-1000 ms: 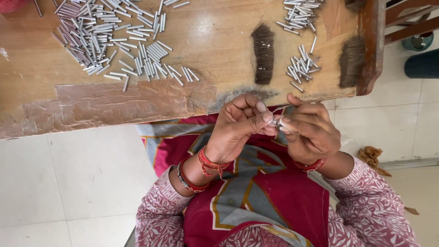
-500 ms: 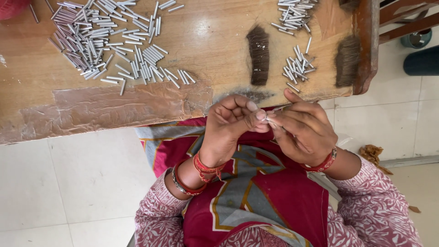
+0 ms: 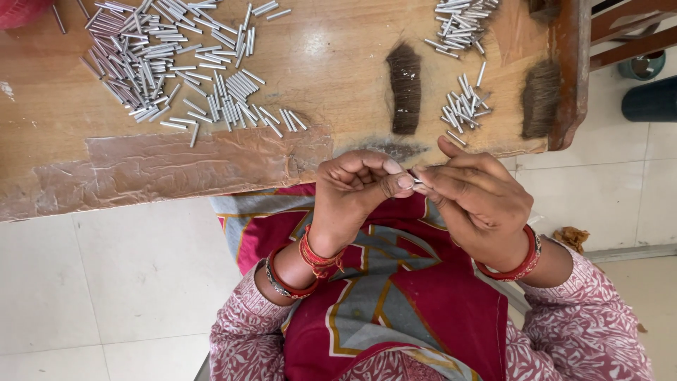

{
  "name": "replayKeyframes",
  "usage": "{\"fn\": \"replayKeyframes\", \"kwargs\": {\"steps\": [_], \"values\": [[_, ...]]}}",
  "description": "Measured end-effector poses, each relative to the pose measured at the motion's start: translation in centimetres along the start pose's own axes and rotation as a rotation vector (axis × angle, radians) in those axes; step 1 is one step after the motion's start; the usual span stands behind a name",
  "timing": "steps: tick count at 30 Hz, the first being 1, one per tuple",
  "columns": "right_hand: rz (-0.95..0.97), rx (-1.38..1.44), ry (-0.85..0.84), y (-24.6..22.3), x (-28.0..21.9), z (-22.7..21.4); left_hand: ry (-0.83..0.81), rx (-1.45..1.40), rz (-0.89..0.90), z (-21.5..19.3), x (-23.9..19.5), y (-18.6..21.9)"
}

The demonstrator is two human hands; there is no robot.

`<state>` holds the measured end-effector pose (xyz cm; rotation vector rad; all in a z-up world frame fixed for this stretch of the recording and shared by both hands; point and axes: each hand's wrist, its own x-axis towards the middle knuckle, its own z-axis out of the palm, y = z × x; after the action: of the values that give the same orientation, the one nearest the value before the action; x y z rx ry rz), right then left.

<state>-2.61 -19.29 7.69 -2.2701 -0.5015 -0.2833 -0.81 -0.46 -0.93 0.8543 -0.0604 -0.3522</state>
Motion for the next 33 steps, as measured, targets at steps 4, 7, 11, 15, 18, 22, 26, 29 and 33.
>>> {"fn": "replayKeyframes", "kwargs": {"steps": [4, 7, 11, 15, 18, 22, 26, 29, 33], "values": [[-0.007, 0.018, -0.032, -0.7, 0.9, -0.3, -0.018, -0.012, 0.011, -0.1, -0.1, 0.4], [0.038, -0.008, -0.005, -1.4, 1.9, -0.7, -0.029, -0.012, 0.014, -0.2, -0.1, 0.8], [0.050, 0.094, -0.032, 0.1, -0.1, -0.7, -0.022, -0.041, -0.005, 0.2, 0.0, 1.3], [0.034, 0.086, -0.038, 0.2, -0.4, -0.4, -0.053, -0.026, -0.022, 0.4, -0.2, 1.1], [0.039, 0.090, -0.031, 0.2, -0.6, -0.5, -0.055, 0.008, -0.044, -0.5, -0.4, 0.1], [0.012, 0.062, -0.002, 0.3, -0.6, -0.3, -0.037, -0.027, -0.111, 0.0, 0.0, 0.2], [0.060, 0.077, 0.000, 0.9, 0.2, -1.1, -0.037, 0.050, -0.054, 0.2, 0.8, -0.1], [0.129, -0.071, 0.039, 3.1, 0.6, -2.1, -0.010, 0.181, 0.071, 0.6, 2.0, 1.1], [0.098, -0.390, 0.017, 4.9, 3.0, -3.2, 0.001, 0.238, 0.214, 1.1, 3.7, 2.2]]}}
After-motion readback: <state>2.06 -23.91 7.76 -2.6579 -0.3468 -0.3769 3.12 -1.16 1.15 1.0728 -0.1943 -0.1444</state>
